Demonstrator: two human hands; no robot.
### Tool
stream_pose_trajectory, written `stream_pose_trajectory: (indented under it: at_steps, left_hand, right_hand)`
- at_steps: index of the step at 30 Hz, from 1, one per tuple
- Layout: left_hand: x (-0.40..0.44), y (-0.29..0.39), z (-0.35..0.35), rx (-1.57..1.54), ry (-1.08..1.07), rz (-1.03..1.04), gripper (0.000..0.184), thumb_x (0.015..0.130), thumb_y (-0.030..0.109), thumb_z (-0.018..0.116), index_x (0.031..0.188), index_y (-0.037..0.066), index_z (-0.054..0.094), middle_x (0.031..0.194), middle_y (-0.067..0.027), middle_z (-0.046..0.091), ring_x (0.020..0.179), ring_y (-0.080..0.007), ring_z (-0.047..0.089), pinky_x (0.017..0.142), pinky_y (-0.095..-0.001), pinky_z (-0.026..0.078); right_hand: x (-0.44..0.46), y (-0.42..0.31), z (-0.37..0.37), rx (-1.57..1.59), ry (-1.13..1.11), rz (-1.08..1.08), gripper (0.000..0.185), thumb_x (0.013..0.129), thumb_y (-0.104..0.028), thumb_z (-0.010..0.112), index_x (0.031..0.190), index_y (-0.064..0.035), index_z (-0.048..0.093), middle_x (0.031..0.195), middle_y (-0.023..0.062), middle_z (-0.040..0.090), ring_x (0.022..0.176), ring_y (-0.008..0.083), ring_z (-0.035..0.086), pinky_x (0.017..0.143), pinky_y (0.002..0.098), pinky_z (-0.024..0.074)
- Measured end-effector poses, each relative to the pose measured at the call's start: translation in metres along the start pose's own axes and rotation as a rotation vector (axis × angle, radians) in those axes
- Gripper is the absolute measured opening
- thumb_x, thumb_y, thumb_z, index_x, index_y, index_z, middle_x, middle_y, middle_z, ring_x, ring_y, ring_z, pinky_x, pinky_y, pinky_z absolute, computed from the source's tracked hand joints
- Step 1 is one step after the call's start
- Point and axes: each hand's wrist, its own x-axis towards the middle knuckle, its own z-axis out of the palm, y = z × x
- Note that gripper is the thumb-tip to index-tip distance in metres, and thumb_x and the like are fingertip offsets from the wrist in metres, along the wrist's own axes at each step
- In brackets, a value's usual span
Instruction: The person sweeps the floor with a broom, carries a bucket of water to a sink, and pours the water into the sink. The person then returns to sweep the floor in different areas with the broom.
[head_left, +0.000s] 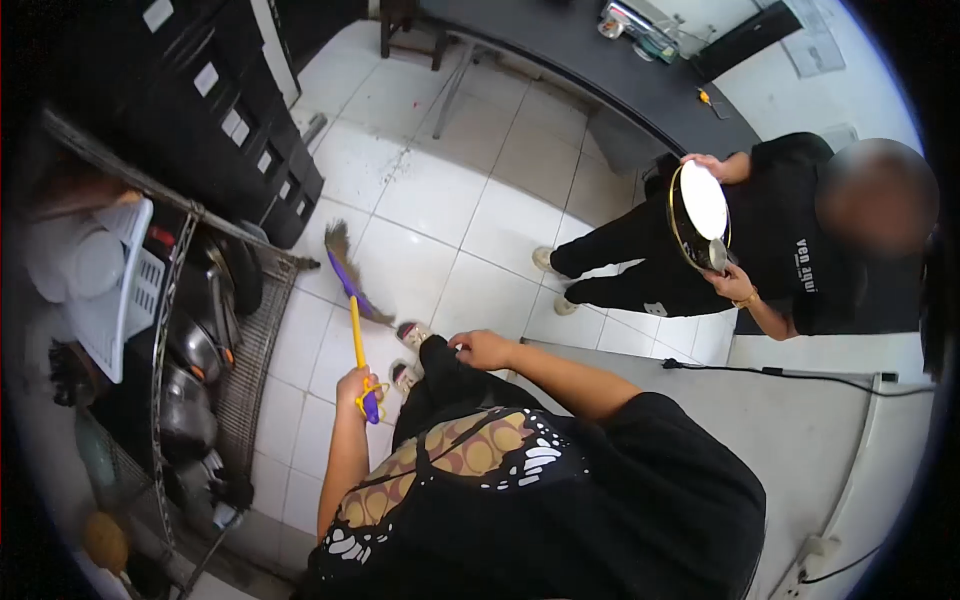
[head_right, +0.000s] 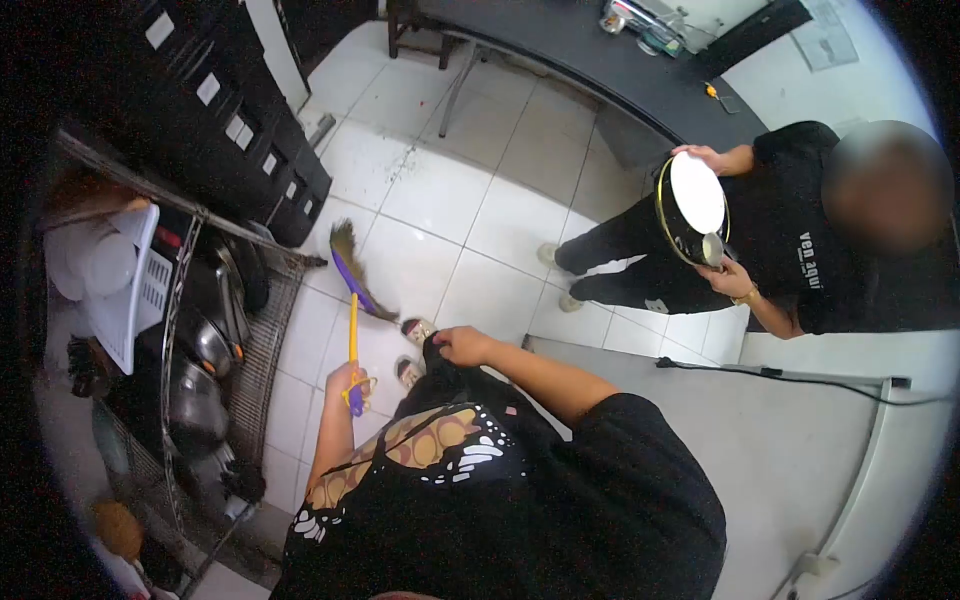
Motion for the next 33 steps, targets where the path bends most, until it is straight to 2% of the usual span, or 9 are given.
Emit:
stream_pose_trajectory:
  at_steps: [2,6,11,18,23,25,27,30,33]
  left_hand:
    - [-0.039,0.013,0.018,0.041,-0.03,0.06,0.008,0.084,0.014,0.044,0.081,0.007,0.04,0.057,-0.0036,0.044,0.04,-0.0122,0.038,0.034,-0.0262,0.035]
    - [-0.088,0.022,0.04,0.152,-0.076,0.178,0.009,0.083,0.015,0.043,0.082,0.006,0.042,0.06,-0.0048,0.047,0.044,-0.0139,0.044,0.036,-0.0278,0.039]
    - [-0.128,0.004,0.091,0.145,-0.031,0.392,0.02,0.079,0.022,0.044,0.078,0.004,0.051,0.066,-0.0059,0.052,0.047,-0.0148,0.05,0.039,-0.0269,0.042]
    - [-0.188,0.035,0.047,1.018,-0.298,0.505,0.029,0.084,0.011,0.04,0.11,0.005,0.051,0.068,-0.0062,0.058,0.054,-0.0129,0.057,0.048,-0.0247,0.046]
    - [-0.231,0.078,0.006,1.364,0.208,0.742,0.03,0.082,0.014,0.049,0.111,0.005,0.053,0.065,-0.0048,0.058,0.057,-0.0095,0.054,0.053,-0.0237,0.044]
    - [-0.243,0.109,-0.007,1.146,0.397,0.911,0.03,0.079,0.017,0.051,0.106,0.005,0.055,0.062,-0.0166,0.056,0.055,-0.0216,0.056,0.057,-0.0327,0.044]
    - [-0.257,0.143,-0.005,1.0,0.492,1.081,0.03,0.08,0.013,0.054,0.107,0.002,0.054,0.061,-0.0103,0.055,0.053,-0.0119,0.05,0.054,-0.0275,0.042]
    - [-0.265,0.204,0.014,0.996,0.699,1.368,0.029,0.076,0.006,0.057,0.105,0.002,0.056,0.067,-0.008,0.053,0.057,-0.0121,0.05,0.054,-0.0254,0.042]
    - [-0.268,0.276,0.049,1.407,0.995,1.829,0.035,0.072,0.003,0.058,0.106,0.005,0.055,0.084,-0.013,0.055,0.076,-0.0271,0.053,0.07,-0.0333,0.043]
  right_hand:
    - [0.0,-0.021,-0.008,0.173,-0.113,-0.029,0.036,0.078,-0.022,0.05,0.108,-0.0035,0.052,0.08,0.012,0.061,0.072,0.019,0.06,0.066,0.033,0.0476]
    - [-0.001,-0.083,0.004,0.992,-0.245,0.256,0.026,0.083,-0.027,0.049,0.093,-0.0033,0.054,0.073,0.0078,0.058,0.057,0.0188,0.055,0.057,0.0328,0.0475]
    - [0.03,-0.131,0.02,1.239,-0.314,0.365,0.026,0.082,-0.029,0.05,0.084,-0.0031,0.053,0.072,0.0097,0.058,0.061,0.0211,0.056,0.057,0.0366,0.0487]
    - [0.037,-0.16,-0.003,1.177,-0.745,0.571,0.02,0.075,-0.011,0.045,0.086,0.0052,0.048,0.079,0.0177,0.057,0.07,0.0302,0.06,0.065,0.0413,0.0515]
    - [0.038,-0.148,0.011,1.07,-0.773,0.656,0.019,0.073,-0.005,0.042,0.086,0.0082,0.044,0.076,0.0196,0.055,0.061,0.0287,0.058,0.056,0.0362,0.053]
    - [0.06,-0.129,0.01,1.169,-1.073,0.691,0.015,0.074,-0.006,0.042,0.082,0.006,0.046,0.071,0.017,0.055,0.055,0.0241,0.056,0.05,0.033,0.0504]
    - [0.084,-0.124,0.006,1.148,-1.345,0.915,0.016,0.078,-0.013,0.043,0.073,0.0004,0.05,0.061,0.0111,0.054,0.047,0.017,0.052,0.042,0.0282,0.0448]
    - [0.119,-0.107,0.007,0.812,-1.126,0.496,0.019,0.079,-0.018,0.046,0.069,-0.0038,0.052,0.057,0.0077,0.052,0.043,0.0158,0.05,0.039,0.0288,0.0441]
    - [0.175,-0.061,0.044,0.788,-0.915,0.553,0.016,0.077,-0.019,0.052,0.068,-0.0064,0.055,0.056,0.006,0.053,0.039,0.0186,0.05,0.036,0.032,0.0423]
